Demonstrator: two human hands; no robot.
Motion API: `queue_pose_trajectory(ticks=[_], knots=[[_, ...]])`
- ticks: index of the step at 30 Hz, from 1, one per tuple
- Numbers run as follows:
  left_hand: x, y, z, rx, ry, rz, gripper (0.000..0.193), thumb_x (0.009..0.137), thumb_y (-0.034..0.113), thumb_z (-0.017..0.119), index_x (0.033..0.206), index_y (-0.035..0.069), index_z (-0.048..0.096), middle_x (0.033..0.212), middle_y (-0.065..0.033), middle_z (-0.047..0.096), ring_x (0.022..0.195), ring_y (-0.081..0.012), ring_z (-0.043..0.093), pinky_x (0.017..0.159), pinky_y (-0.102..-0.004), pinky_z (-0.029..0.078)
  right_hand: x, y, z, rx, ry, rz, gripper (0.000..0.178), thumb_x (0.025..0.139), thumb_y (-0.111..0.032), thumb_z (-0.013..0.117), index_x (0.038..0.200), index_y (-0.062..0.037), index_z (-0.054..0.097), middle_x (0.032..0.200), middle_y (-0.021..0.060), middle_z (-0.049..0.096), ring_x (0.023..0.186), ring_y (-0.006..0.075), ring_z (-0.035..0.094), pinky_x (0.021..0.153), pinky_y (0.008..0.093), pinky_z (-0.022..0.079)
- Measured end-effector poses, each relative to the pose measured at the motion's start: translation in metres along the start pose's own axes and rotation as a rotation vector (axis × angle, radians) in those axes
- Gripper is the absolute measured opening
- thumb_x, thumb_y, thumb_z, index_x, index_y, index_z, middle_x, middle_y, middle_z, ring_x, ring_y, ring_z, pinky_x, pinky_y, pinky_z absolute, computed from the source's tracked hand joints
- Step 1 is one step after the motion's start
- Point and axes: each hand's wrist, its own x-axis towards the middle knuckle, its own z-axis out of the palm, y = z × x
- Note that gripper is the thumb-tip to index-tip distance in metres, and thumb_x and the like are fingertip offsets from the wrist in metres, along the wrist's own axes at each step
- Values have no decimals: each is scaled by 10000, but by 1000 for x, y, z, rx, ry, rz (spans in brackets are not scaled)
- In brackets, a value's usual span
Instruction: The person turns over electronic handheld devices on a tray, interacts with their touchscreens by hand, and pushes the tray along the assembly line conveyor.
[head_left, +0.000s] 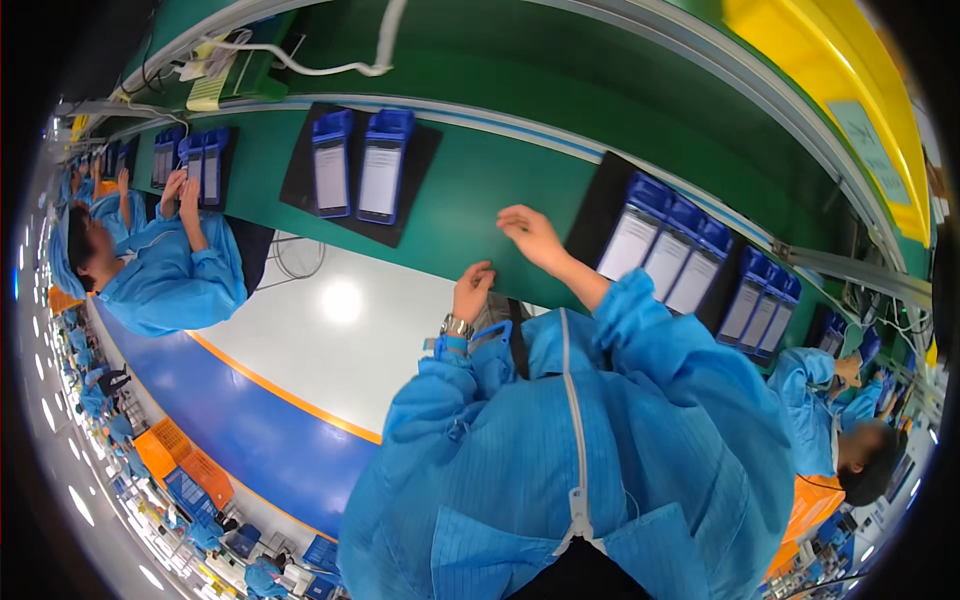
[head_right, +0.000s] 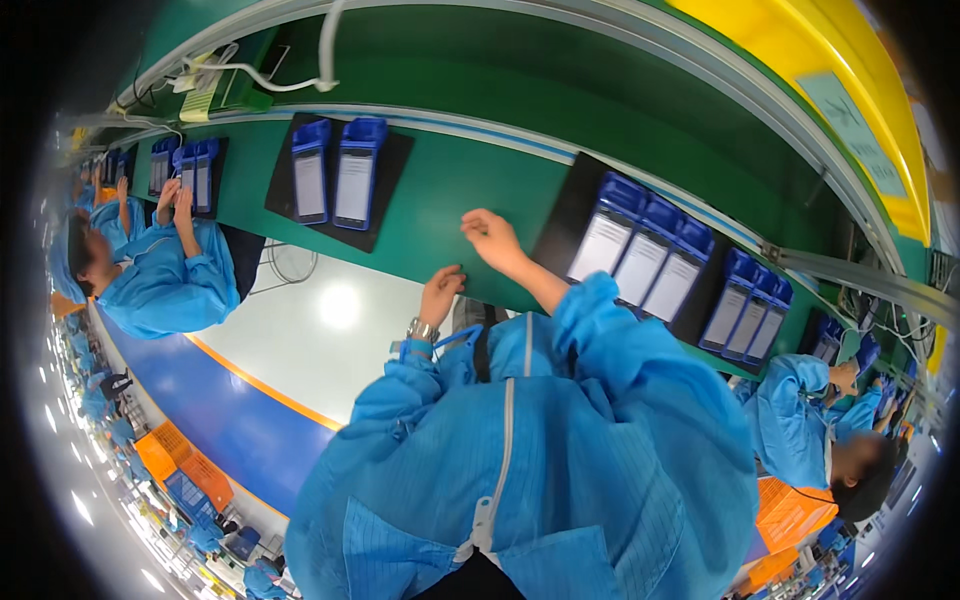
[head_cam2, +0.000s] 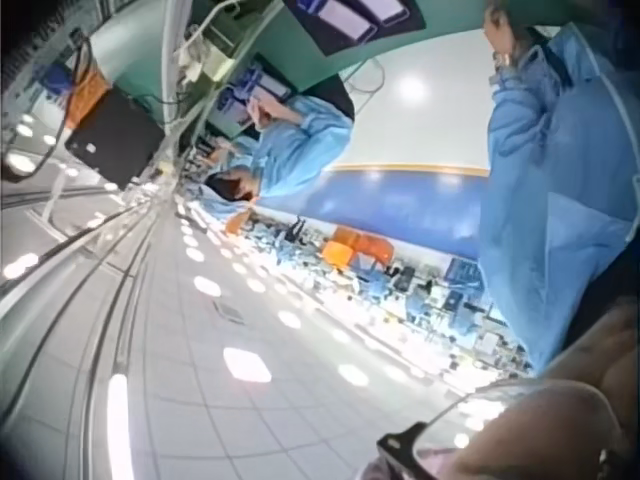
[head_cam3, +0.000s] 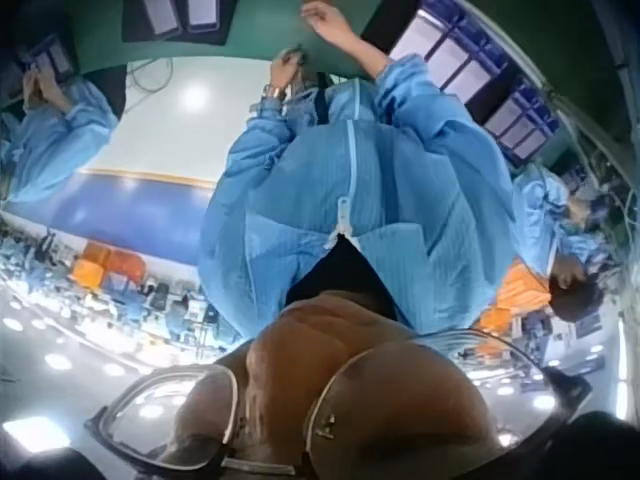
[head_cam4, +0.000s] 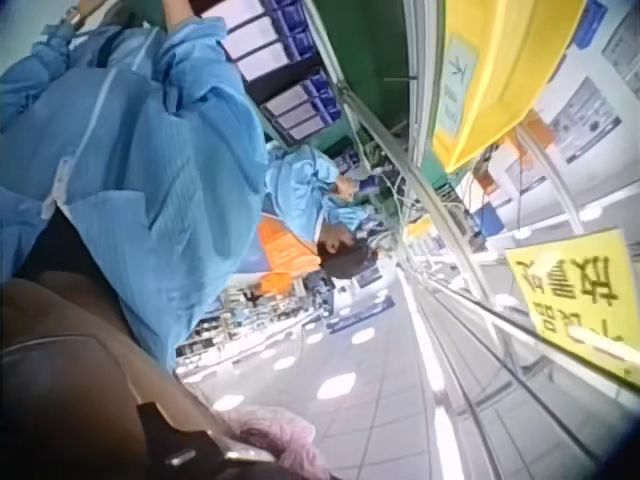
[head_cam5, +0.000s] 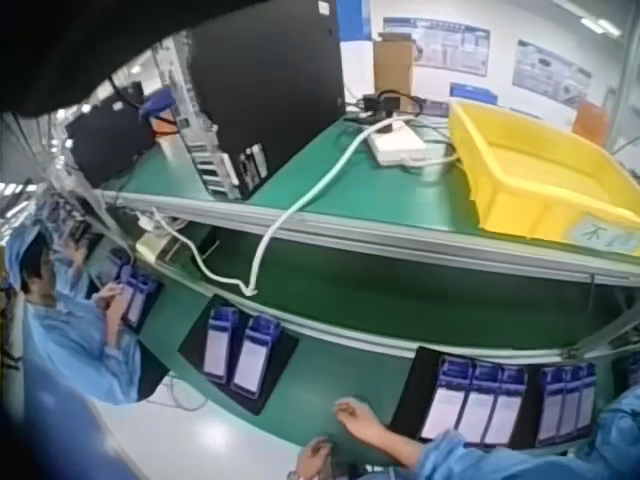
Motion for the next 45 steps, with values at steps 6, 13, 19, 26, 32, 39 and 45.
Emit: queue_pose_trajectory(ticks=[6, 13, 19, 26, 32, 39, 45], knots=[[-39, -9, -131, -15, 310, 114, 305, 828, 164, 470, 1095, 18, 502, 923, -115, 604, 791, -180, 583, 693, -268, 449, 124, 4, 135, 416, 303, 410, 317, 786, -167, 542, 1031, 29, 494, 961, 127, 558, 869, 211, 541, 727, 328, 438], [-60, -41, -246, -282, 538, -17, 343, 830, 198, 488, 1137, 46, 468, 975, -113, 578, 802, -174, 571, 702, -264, 456, 170, 46, 162, 117, 319, 432, 610, 722, -214, 622, 1194, 84, 374, 1062, 209, 532, 874, 274, 558, 742, 340, 449], [10, 0, -267, -182, 480, -18, 321, 830, 189, 461, 1121, 53, 481, 1019, -126, 559, 907, -210, 543, 798, -326, 428, 129, 33, 112, -186, 584, 400, 517, 723, -284, 617, 1091, 56, 492, 1060, 210, 537, 907, 325, 554, 771, 349, 448], [133, 52, -216, 254, 303, 373, 345, 777, 125, 541, 1102, 20, 502, 1064, -139, 535, 952, -230, 506, 821, -339, 399, 14, 34, -32, -574, 1127, 350, 179, 712, -127, 562, 842, -9, 598, 770, 165, 605, 759, 306, 588, 688, 372, 461], [163, 71, -136, 603, 251, 460, 428, 708, 149, 603, 1105, 27, 501, 1086, -178, 496, 976, -303, 477, 848, -379, 375, -64, 17, -53, -396, 1102, 149, 198, 735, -19, 479, 903, 4, 582, 869, 134, 603, 756, 221, 587, 676, 292, 461], [126, 102, -77, 637, 239, 619, 438, 701, 90, 589, 1118, 20, 473, 1112, -160, 464, 933, -284, 495, 768, -367, 420, -105, 20, -46, -564, 1132, 190, 271, 692, -12, 485, 958, 5, 537, 969, 176, 522, 879, 316, 522, 761, 373, 429], [86, 113, -1, 277, -135, 578, 485, 715, 53, 560, 1176, 29, 413, 1118, -153, 446, 1010, -264, 467, 814, -352, 409, -118, 7, -77, -906, 1146, 88, 383, 668, -24, 523, 1046, -10, 466, 1043, 173, 448, 1017, 340, 411, 857, 387, 366]])
